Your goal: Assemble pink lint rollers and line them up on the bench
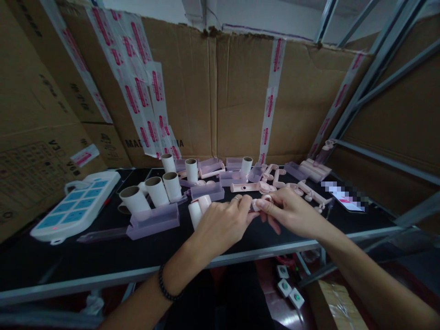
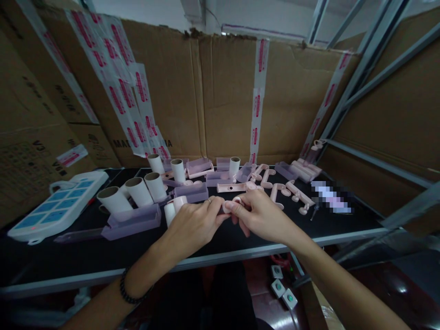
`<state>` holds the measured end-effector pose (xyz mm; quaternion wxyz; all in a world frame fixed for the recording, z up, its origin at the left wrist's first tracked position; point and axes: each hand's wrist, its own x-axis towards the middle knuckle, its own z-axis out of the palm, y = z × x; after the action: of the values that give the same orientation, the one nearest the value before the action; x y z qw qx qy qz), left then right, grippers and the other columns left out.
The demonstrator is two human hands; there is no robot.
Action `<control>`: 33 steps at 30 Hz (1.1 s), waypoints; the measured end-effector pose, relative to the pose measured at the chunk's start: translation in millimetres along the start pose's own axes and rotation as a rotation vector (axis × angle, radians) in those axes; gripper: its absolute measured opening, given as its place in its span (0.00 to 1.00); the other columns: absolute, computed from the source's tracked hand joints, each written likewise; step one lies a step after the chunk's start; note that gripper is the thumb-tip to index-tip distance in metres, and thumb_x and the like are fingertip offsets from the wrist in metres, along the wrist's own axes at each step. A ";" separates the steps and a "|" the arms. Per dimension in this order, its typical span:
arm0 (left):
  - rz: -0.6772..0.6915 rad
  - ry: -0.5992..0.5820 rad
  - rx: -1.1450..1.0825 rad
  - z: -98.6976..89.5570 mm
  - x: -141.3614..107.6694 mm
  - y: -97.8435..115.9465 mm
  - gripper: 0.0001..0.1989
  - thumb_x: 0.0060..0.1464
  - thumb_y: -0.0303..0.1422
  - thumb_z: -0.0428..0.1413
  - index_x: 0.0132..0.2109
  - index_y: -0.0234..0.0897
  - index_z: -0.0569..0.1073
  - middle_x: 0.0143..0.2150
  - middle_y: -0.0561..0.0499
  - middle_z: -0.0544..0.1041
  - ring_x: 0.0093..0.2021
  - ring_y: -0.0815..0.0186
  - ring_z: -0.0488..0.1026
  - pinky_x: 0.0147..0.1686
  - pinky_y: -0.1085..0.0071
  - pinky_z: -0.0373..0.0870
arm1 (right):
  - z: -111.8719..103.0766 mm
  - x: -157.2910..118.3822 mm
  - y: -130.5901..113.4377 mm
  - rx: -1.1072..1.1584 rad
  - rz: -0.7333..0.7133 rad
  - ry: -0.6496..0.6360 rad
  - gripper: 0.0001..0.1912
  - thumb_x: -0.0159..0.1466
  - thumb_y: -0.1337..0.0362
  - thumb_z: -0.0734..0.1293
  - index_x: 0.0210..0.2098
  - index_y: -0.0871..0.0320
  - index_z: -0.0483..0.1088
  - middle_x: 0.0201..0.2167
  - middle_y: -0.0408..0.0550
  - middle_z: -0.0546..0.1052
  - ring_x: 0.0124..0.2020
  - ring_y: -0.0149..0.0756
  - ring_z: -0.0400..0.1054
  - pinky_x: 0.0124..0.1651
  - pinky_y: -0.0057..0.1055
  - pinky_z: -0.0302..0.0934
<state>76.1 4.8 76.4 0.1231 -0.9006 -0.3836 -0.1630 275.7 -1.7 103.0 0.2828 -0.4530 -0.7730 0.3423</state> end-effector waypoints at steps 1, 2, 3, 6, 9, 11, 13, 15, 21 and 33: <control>-0.015 0.010 -0.002 2.8 1.0 -0.7 0.15 0.71 0.42 0.40 0.48 0.36 0.64 0.40 0.45 0.78 0.36 0.56 0.80 0.26 0.67 0.68 | -0.7 2.3 -2.1 0.001 0.026 -0.001 0.27 0.71 0.49 0.60 0.22 0.59 0.69 0.09 0.41 0.69 0.13 0.28 0.61 0.23 0.25 0.54; -0.031 0.024 -0.005 6.0 1.7 -1.3 0.15 0.71 0.42 0.40 0.48 0.36 0.64 0.40 0.46 0.78 0.36 0.56 0.80 0.26 0.67 0.68 | -1.4 4.5 -4.3 -0.002 0.047 0.000 0.27 0.71 0.48 0.60 0.21 0.59 0.68 0.08 0.40 0.68 0.12 0.27 0.60 0.23 0.25 0.54; -0.048 0.042 -0.010 9.4 2.4 -2.0 0.16 0.71 0.42 0.40 0.48 0.36 0.64 0.39 0.46 0.79 0.36 0.57 0.80 0.27 0.67 0.68 | -2.3 6.4 -6.4 -0.009 0.062 0.001 0.28 0.71 0.48 0.60 0.21 0.59 0.68 0.08 0.40 0.67 0.12 0.27 0.59 0.22 0.25 0.54; -0.101 0.130 -0.037 18.3 4.2 -2.9 0.16 0.71 0.43 0.40 0.47 0.37 0.65 0.38 0.45 0.79 0.35 0.57 0.80 0.27 0.67 0.69 | -6.4 11.1 -12.5 -0.049 0.052 0.005 0.28 0.71 0.49 0.60 0.21 0.59 0.69 0.08 0.39 0.66 0.12 0.27 0.59 0.22 0.25 0.53; -0.169 0.231 -0.127 20.2 6.1 -2.1 0.15 0.71 0.42 0.42 0.49 0.37 0.65 0.40 0.45 0.80 0.35 0.57 0.80 0.30 0.66 0.71 | -9.9 16.3 -17.1 -0.088 -0.021 0.039 0.27 0.71 0.50 0.59 0.20 0.59 0.68 0.10 0.40 0.66 0.15 0.27 0.60 0.23 0.25 0.52; -0.208 0.293 -0.257 17.0 6.9 -1.6 0.12 0.71 0.39 0.43 0.53 0.37 0.64 0.43 0.45 0.80 0.39 0.57 0.80 0.36 0.64 0.73 | -9.8 22.0 -19.2 -0.145 -0.125 0.160 0.25 0.71 0.51 0.61 0.22 0.59 0.68 0.14 0.40 0.68 0.18 0.27 0.61 0.25 0.26 0.51; -0.229 0.332 -0.426 12.5 6.5 -2.0 0.14 0.70 0.35 0.43 0.59 0.38 0.61 0.49 0.43 0.79 0.47 0.57 0.79 0.45 0.61 0.74 | -7.8 29.6 -20.5 -0.195 -0.231 0.311 0.20 0.70 0.52 0.63 0.27 0.59 0.70 0.20 0.41 0.71 0.23 0.28 0.62 0.27 0.26 0.51; -0.244 0.341 -0.600 9.6 4.7 -4.2 0.17 0.70 0.33 0.44 0.63 0.40 0.58 0.55 0.42 0.76 0.54 0.57 0.76 0.51 0.60 0.72 | -4.9 38.0 -20.9 -0.185 -0.307 0.387 0.16 0.69 0.53 0.64 0.34 0.59 0.72 0.25 0.42 0.73 0.26 0.29 0.64 0.30 0.27 0.52; -0.356 0.329 -0.867 20.3 -6.6 -15.7 0.13 0.68 0.36 0.50 0.57 0.42 0.63 0.49 0.46 0.78 0.48 0.59 0.78 0.50 0.62 0.73 | 1.3 46.3 -13.5 -0.040 -0.406 0.396 0.11 0.71 0.56 0.63 0.43 0.57 0.73 0.34 0.44 0.78 0.35 0.32 0.70 0.38 0.28 0.60; -0.367 0.228 -0.797 33.2 -22.9 -26.8 0.11 0.60 0.40 0.58 0.45 0.40 0.74 0.36 0.49 0.81 0.40 0.58 0.80 0.43 0.67 0.74 | -2.0 70.7 73.8 -0.392 -0.267 0.477 0.07 0.68 0.67 0.65 0.43 0.56 0.75 0.40 0.50 0.78 0.41 0.40 0.71 0.46 0.36 0.62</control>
<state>48.1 19.5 39.7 -0.2228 -0.7713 -0.4280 -0.4151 284.3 88.3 55.3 0.4057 -0.4611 -0.7885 0.0313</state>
